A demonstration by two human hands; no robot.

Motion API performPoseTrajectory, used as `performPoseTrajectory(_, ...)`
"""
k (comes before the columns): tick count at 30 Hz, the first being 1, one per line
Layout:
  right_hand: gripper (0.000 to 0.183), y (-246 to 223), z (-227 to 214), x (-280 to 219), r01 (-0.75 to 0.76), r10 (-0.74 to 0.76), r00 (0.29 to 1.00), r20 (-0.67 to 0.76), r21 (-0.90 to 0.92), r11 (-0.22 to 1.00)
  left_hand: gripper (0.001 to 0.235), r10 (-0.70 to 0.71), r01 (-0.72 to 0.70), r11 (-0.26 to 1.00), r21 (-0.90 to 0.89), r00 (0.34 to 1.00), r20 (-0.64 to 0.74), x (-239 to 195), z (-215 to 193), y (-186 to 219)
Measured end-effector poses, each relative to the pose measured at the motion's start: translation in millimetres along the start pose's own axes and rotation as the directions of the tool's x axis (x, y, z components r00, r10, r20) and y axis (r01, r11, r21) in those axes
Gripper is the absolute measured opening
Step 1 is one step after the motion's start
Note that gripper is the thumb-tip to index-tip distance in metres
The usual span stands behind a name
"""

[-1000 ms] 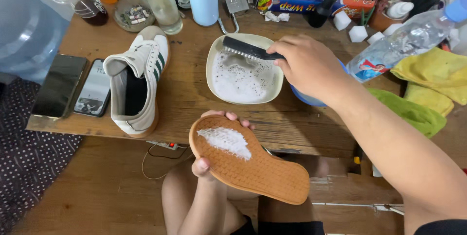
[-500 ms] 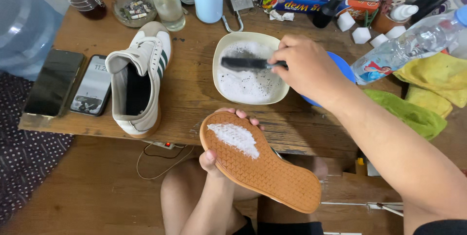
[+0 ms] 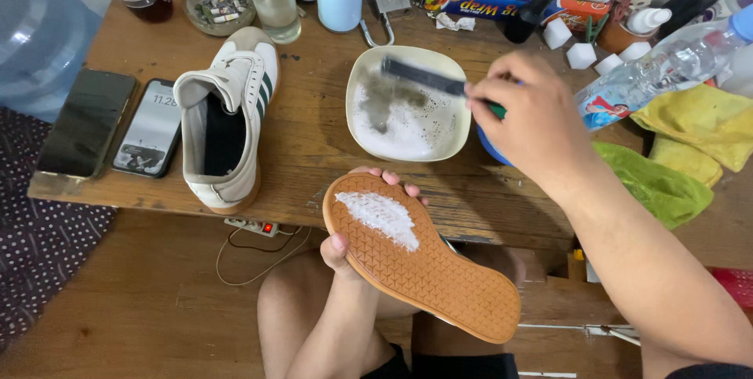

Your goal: The person scrubs the sole of a white sneaker with a black brush, repeatedly dipping the brush into a bowl of soapy water to apply more foam. The person holds the shoe in their left hand and scrubs the bottom surface while seated at a wooden table.

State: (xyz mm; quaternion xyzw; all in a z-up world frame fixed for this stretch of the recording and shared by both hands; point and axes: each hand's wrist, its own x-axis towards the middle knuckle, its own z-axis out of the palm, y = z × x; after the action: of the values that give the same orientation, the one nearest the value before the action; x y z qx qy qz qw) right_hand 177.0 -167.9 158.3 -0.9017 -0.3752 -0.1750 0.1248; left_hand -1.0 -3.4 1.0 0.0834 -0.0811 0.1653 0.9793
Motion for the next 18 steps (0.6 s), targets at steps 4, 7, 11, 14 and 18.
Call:
performPoseTrajectory(4,0.005,10,20,-12,0.038,-0.041,0.99,-0.137,-0.023,0.999,0.107,-0.003,0.003,1.0,-0.004,1.0,-0.001,2,3,-2)
performPoseTrajectory(7,0.008,6,19,-13,0.019,-0.017,0.999,-0.038,0.041,0.999,0.107,-0.015,0.015,1.0,0.006,1.0,-0.003,0,5,-3)
performPoseTrajectory(11,0.006,5,24,-15,0.018,-0.014,0.999,-0.037,0.086,0.996,0.105,-0.024,0.024,1.0,0.008,1.0,-0.002,2,8,-3)
performPoseTrajectory(14,0.007,1,17,-17,0.013,-0.005,0.998,-0.067,0.112,0.994,0.106,-0.026,0.026,1.0,0.009,1.0,0.003,1,11,-3)
performPoseTrajectory(18,0.013,6,-22,-32,-0.027,0.059,0.989,-0.134,0.23,0.973,0.107,-0.029,0.028,0.999,0.021,0.999,0.037,-2,16,1)
